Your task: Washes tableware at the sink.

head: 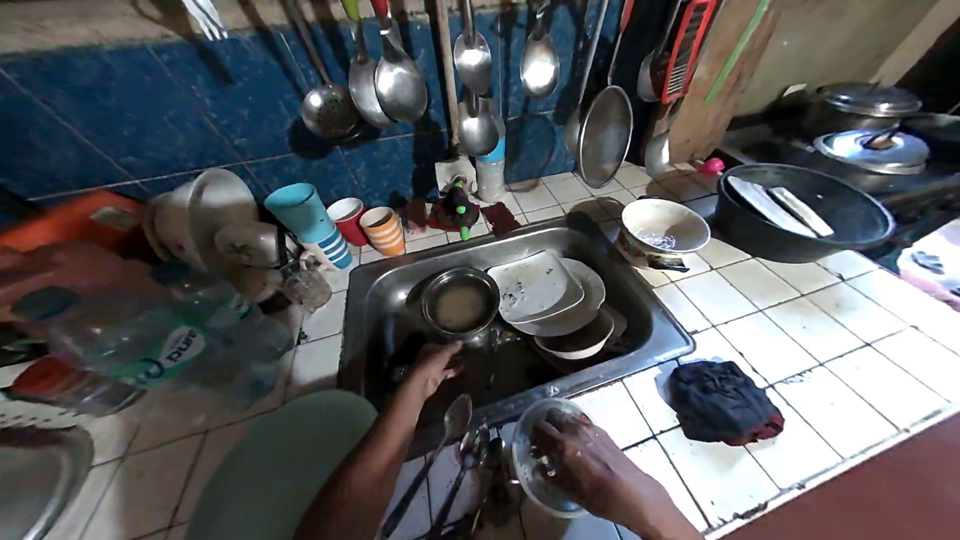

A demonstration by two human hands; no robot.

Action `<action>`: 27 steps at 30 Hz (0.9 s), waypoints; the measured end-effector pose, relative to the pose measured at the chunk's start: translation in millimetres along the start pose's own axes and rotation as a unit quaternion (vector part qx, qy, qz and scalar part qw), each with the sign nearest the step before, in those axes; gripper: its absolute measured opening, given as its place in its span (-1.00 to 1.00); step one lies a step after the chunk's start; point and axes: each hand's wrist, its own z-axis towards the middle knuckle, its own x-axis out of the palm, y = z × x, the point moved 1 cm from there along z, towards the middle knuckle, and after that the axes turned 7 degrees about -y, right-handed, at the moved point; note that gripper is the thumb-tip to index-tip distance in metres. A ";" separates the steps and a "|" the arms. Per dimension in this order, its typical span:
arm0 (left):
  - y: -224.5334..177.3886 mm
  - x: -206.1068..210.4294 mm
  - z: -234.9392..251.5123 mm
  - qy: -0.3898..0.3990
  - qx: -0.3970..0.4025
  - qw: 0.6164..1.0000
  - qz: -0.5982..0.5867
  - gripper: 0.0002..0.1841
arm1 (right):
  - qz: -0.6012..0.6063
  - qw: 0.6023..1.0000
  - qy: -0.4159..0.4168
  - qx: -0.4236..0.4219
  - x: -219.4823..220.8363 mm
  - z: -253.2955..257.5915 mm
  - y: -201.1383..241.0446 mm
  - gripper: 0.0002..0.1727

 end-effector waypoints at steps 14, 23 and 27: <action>43.0 9.1 46.0 -0.004 -0.040 0.999 -0.003 -0.28 | -0.037 0.999 -0.011 0.017 20.9 -5.4 -9.7 -0.60; 43.8 -3.0 -4.9 0.013 0.101 0.995 0.010 -0.38 | -0.041 0.999 -0.018 0.024 22.2 -7.3 -10.1 -0.60; 45.6 -10.4 -30.8 0.018 0.187 0.976 0.107 -0.52 | -0.040 0.999 -0.010 0.034 21.5 -8.3 -8.8 -0.59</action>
